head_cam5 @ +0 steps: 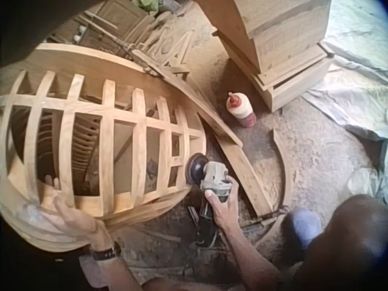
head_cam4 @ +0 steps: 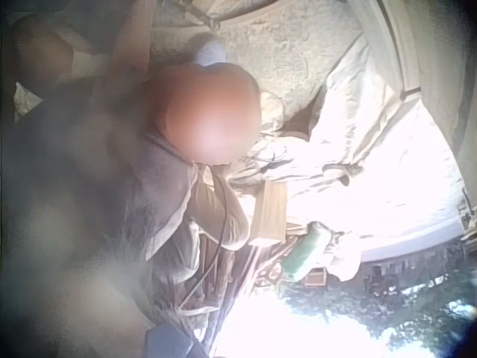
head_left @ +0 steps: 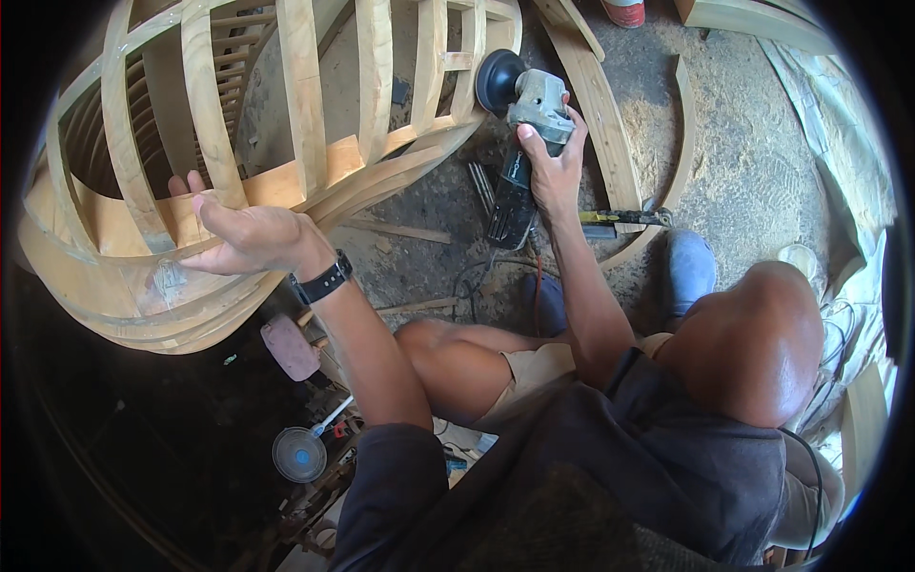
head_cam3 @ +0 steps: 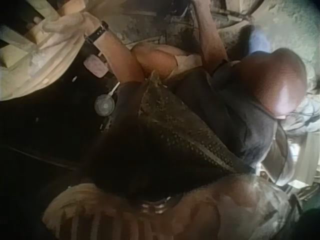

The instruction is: The person applies glue to a small wooden block and attaches it to a wooden frame, then uses a nail gun and a hammer to secure it before sanding the frame with a power sander.

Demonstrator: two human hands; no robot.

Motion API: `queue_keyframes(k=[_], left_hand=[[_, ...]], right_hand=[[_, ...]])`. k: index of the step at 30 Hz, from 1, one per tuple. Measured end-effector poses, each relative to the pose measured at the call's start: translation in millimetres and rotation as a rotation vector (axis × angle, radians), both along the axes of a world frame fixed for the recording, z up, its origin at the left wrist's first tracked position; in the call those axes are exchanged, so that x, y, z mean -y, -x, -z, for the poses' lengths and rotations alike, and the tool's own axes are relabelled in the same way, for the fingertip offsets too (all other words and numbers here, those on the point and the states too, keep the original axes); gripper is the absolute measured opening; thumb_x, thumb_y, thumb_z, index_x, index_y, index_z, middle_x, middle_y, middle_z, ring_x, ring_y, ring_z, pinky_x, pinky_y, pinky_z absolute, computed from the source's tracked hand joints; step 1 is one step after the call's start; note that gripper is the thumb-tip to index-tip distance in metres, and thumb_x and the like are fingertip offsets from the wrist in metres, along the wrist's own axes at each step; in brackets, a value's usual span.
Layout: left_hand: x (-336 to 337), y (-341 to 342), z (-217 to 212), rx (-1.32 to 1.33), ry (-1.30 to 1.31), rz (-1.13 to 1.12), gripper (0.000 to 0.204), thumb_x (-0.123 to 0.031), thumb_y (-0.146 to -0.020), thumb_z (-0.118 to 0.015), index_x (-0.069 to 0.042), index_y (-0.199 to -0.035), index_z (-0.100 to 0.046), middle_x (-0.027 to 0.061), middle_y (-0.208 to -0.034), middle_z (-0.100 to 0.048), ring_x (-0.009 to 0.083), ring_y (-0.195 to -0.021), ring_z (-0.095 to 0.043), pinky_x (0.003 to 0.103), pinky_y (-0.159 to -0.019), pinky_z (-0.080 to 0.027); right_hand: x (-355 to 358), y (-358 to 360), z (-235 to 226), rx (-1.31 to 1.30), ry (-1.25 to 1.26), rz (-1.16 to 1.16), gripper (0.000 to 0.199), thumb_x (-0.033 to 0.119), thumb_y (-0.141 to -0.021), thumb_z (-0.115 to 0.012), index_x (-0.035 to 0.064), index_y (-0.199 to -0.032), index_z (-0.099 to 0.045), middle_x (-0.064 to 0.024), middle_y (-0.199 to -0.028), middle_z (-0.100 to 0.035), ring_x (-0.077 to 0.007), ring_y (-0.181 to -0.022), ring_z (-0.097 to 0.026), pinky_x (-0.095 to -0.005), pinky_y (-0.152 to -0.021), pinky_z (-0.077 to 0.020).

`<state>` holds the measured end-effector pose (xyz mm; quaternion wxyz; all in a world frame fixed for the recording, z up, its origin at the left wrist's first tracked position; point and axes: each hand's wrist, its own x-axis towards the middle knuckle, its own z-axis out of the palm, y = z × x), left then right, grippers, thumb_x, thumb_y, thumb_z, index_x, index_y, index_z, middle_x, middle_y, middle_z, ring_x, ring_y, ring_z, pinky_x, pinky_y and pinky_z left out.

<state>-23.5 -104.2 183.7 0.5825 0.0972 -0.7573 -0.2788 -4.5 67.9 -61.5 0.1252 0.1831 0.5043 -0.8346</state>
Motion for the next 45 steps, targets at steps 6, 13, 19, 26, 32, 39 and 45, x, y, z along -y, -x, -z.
queue_keyframes(k=[6,13,19,26,32,39,45], left_hand=[[0,1,0,-0.016,-0.017,0.003,0.062,-0.007,-0.098,-0.054,0.010,-0.147,-0.020,0.0357,-0.136,-0.053,0.0387,-0.120,-0.063,0.048,-0.108,-0.053],[1,1,0,-0.027,-0.013,0.021,0.059,-0.007,-0.098,-0.054,0.011,-0.144,-0.023,0.0349,-0.135,-0.053,0.0379,-0.119,-0.063,0.048,-0.108,-0.053],[0,2,2,-0.029,-0.003,0.043,0.056,-0.006,-0.098,-0.054,0.010,-0.143,-0.026,0.0338,-0.134,-0.053,0.0370,-0.118,-0.063,0.047,-0.108,-0.054],[0,2,2,-0.036,0.014,0.019,0.055,-0.006,-0.098,-0.054,0.013,-0.142,-0.027,0.0338,-0.132,-0.055,0.0361,-0.115,-0.065,0.047,-0.106,-0.054],[3,4,2,-0.015,0.014,0.011,0.057,-0.007,-0.098,-0.053,0.014,-0.142,-0.024,0.0344,-0.131,-0.056,0.0374,-0.115,-0.066,0.045,-0.104,-0.056],[-1,1,-1,0.019,0.032,-0.033,0.063,-0.007,-0.099,-0.051,0.011,-0.151,-0.021,0.0353,-0.131,-0.057,0.0371,-0.120,-0.063,0.046,-0.105,-0.055],[0,-1,2,0.028,0.033,-0.066,0.062,-0.005,-0.099,-0.049,0.010,-0.152,-0.022,0.0316,-0.134,-0.058,0.0353,-0.122,-0.062,0.045,-0.109,-0.052]], right_hand=[[-18,10,24,0.019,0.137,0.138,0.083,0.032,-0.089,-0.080,-0.0041,-0.147,-0.033,-0.0182,-0.126,-0.059,-0.0213,-0.113,-0.060,-0.0344,-0.101,-0.0482],[-20,14,22,-0.014,0.118,0.076,0.085,0.034,-0.088,-0.081,-0.0049,-0.147,-0.033,-0.0183,-0.129,-0.057,-0.0220,-0.115,-0.059,-0.0347,-0.101,-0.0481],[-5,7,6,-0.060,0.072,-0.029,0.088,0.035,-0.087,-0.082,-0.0049,-0.147,-0.032,-0.0189,-0.129,-0.057,-0.0231,-0.116,-0.059,-0.0353,-0.102,-0.0475],[1,9,1,-0.065,0.033,-0.039,0.089,0.035,-0.087,-0.082,-0.0050,-0.147,-0.031,-0.0187,-0.128,-0.058,-0.0225,-0.116,-0.059,-0.0354,-0.102,-0.0476],[-2,7,-8,-0.011,0.210,0.019,0.083,0.033,-0.089,-0.080,-0.0042,-0.147,-0.033,-0.0183,-0.128,-0.057,-0.0218,-0.115,-0.060,-0.0343,-0.100,-0.0485],[1,-11,-35,-0.028,0.116,-0.135,0.087,0.037,-0.088,-0.078,-0.0053,-0.147,-0.030,-0.0215,-0.132,-0.053,-0.0265,-0.122,-0.056,-0.0392,-0.108,-0.0426],[2,-15,-40,-0.051,0.122,-0.120,0.087,0.028,-0.087,-0.080,-0.0044,-0.148,-0.028,-0.0200,-0.131,-0.053,-0.0257,-0.122,-0.056,-0.0396,-0.109,-0.0412]])
